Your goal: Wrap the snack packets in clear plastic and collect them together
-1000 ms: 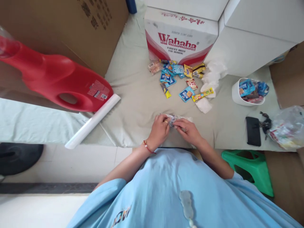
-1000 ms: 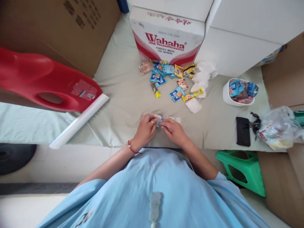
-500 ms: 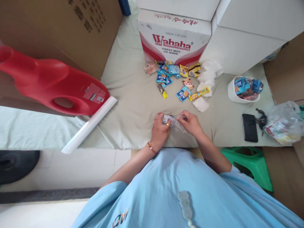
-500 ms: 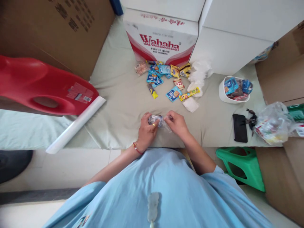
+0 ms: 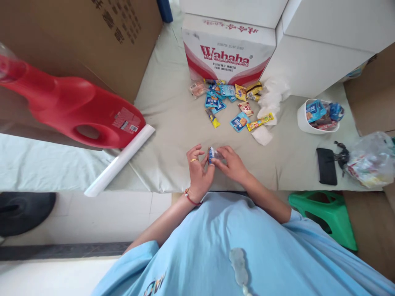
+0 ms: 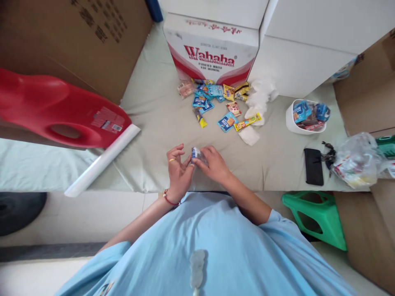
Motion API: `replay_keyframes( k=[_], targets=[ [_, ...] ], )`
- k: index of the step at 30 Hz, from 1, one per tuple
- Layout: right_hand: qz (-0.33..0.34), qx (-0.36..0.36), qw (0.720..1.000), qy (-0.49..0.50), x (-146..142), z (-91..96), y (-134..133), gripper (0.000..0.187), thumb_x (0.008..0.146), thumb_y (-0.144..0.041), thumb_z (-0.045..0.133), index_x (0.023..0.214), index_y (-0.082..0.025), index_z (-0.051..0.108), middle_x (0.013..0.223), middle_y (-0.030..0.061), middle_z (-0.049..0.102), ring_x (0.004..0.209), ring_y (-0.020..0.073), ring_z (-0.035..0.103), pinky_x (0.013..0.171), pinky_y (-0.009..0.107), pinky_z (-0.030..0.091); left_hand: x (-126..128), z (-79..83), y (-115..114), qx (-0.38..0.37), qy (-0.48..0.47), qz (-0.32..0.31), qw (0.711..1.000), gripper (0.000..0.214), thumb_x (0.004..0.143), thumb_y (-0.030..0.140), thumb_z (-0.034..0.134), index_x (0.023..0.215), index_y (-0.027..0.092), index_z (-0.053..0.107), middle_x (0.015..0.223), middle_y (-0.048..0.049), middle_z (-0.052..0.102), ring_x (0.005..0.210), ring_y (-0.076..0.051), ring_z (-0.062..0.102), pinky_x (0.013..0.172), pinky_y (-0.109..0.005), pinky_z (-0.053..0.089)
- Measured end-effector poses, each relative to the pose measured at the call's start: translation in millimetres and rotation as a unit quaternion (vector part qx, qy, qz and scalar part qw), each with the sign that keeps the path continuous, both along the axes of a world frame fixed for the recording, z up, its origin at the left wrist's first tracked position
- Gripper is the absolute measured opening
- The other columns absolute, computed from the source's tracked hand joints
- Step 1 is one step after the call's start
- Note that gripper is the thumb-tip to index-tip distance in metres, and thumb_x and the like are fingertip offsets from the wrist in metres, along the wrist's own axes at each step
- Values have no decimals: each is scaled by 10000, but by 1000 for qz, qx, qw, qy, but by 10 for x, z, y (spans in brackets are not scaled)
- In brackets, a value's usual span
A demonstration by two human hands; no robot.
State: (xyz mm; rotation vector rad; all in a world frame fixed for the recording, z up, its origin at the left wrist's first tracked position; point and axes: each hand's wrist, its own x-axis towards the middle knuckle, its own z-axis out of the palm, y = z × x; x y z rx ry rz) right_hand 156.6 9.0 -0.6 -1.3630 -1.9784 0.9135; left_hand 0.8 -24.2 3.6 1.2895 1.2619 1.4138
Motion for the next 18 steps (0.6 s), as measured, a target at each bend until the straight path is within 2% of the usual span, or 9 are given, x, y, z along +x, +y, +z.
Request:
replay_keyframes(
  k=[2,4,9,12,15,18],
  targets=[
    [1,-2,1000,12,18,-27,-52,518,964,-486,682,1381,-188,602,1307,169,629,1220,298,587,1078,469,491,51,65,16,4,-24,-25,999,396,859,156,642,1179,271,438,1469,-127,370,1554,-276,334,1120,-486,543],
    [-7,-25,999,20,43,-62,-88,566,945,-470,704,1415,-179,581,1329,183,639,1244,311,585,1097,490,480,111,95,19,13,-34,-57,998,393,865,148,630,1194,275,456,1450,-117,380,1554,-279,336,1141,-509,528],
    [-56,-118,987,95,136,-187,-183,357,981,-293,599,1325,-211,652,1288,111,717,1176,249,653,1062,418,509,230,36,-16,-3,-25,-145,989,332,907,199,638,1210,268,522,1393,-109,429,1516,-290,404,1159,-532,523],
    [-77,-151,970,172,216,-293,-226,350,974,-265,560,1299,-223,681,1240,65,750,1131,224,686,1044,392,530,248,-13,-21,-22,9,-199,980,304,931,245,641,1221,265,551,1370,-110,471,1449,-280,488,1126,-517,559],
    [-147,-139,962,184,522,-360,-180,405,934,-294,603,1324,-245,698,1271,57,753,1170,241,691,1095,426,518,125,-39,10,-46,63,-170,982,292,939,289,647,1217,259,564,1371,-112,497,1360,-264,560,1050,-484,614],
    [-273,-80,939,195,1285,-263,-45,435,903,-363,657,1322,-265,717,1366,64,714,1266,270,655,1139,478,499,-207,-72,55,-65,171,-80,980,276,919,365,649,1155,235,589,1331,-121,545,1238,-267,621,955,-486,649]
  ],
)
